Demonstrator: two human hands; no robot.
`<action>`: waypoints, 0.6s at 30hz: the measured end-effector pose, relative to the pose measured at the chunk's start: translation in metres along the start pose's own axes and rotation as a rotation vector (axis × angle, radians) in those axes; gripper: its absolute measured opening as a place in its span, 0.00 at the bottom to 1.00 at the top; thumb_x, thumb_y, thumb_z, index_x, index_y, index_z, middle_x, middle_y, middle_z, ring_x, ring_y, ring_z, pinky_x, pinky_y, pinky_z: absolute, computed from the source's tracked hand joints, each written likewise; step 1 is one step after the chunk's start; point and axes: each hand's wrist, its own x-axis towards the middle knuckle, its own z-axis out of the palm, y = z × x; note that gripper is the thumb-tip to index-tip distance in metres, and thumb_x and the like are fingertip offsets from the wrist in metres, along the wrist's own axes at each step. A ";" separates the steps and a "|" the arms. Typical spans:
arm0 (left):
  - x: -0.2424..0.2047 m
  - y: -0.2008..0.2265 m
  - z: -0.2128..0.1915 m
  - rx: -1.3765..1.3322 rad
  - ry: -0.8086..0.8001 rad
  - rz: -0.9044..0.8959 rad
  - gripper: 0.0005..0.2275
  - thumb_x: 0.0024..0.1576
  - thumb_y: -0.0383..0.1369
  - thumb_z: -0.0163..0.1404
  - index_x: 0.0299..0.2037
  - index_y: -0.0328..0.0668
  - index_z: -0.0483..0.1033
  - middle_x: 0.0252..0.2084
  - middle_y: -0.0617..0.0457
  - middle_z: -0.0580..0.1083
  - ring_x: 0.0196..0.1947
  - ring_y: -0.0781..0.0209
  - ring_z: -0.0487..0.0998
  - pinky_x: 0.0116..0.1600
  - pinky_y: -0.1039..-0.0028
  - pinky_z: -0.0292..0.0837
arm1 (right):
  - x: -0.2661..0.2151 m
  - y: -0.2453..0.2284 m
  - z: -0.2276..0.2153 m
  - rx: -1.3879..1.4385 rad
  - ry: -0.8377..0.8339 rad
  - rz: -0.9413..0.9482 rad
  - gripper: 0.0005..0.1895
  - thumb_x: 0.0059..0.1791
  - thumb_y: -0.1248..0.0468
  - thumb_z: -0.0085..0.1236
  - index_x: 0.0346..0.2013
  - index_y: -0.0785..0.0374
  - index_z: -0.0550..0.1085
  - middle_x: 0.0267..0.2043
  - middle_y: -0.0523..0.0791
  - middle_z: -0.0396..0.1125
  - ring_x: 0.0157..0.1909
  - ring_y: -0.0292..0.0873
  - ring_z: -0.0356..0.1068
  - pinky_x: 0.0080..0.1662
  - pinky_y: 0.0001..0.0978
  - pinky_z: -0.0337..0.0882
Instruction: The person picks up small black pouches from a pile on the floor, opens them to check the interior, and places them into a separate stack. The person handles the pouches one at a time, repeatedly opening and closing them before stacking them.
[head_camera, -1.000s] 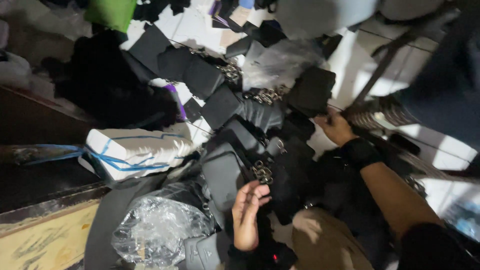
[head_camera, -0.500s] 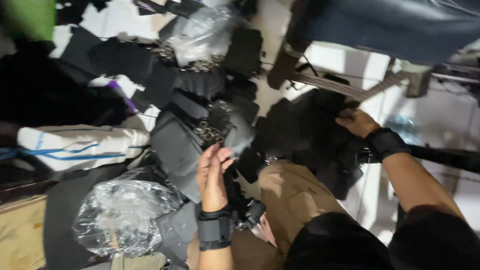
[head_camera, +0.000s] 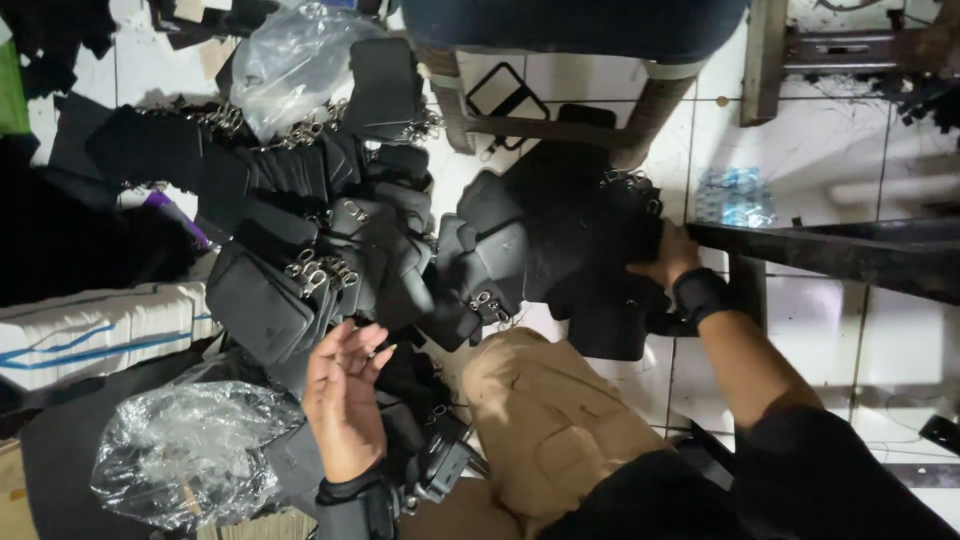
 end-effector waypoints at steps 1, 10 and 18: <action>0.003 0.005 0.006 0.004 -0.008 0.000 0.24 0.62 0.39 0.46 0.63 0.27 0.64 0.56 0.35 0.72 0.55 0.47 0.75 0.59 0.61 0.71 | 0.000 0.002 0.008 0.006 0.004 0.005 0.55 0.26 0.51 0.81 0.60 0.67 0.64 0.51 0.61 0.66 0.48 0.68 0.69 0.51 0.56 0.71; 0.017 0.015 0.017 0.197 -0.015 0.004 0.17 0.66 0.34 0.44 0.62 0.31 0.67 0.51 0.41 0.75 0.52 0.55 0.77 0.59 0.67 0.73 | 0.010 -0.008 0.017 -0.077 0.238 -0.319 0.14 0.47 0.72 0.50 0.47 0.64 0.73 0.45 0.58 0.70 0.40 0.62 0.70 0.41 0.51 0.69; 0.010 -0.006 -0.032 0.258 -0.007 0.067 0.18 0.68 0.33 0.40 0.64 0.29 0.63 0.56 0.33 0.71 0.57 0.46 0.75 0.61 0.59 0.75 | 0.044 -0.061 0.048 0.240 0.108 -0.732 0.23 0.39 0.75 0.60 0.48 0.57 0.81 0.69 0.55 0.59 0.65 0.61 0.59 0.62 0.44 0.65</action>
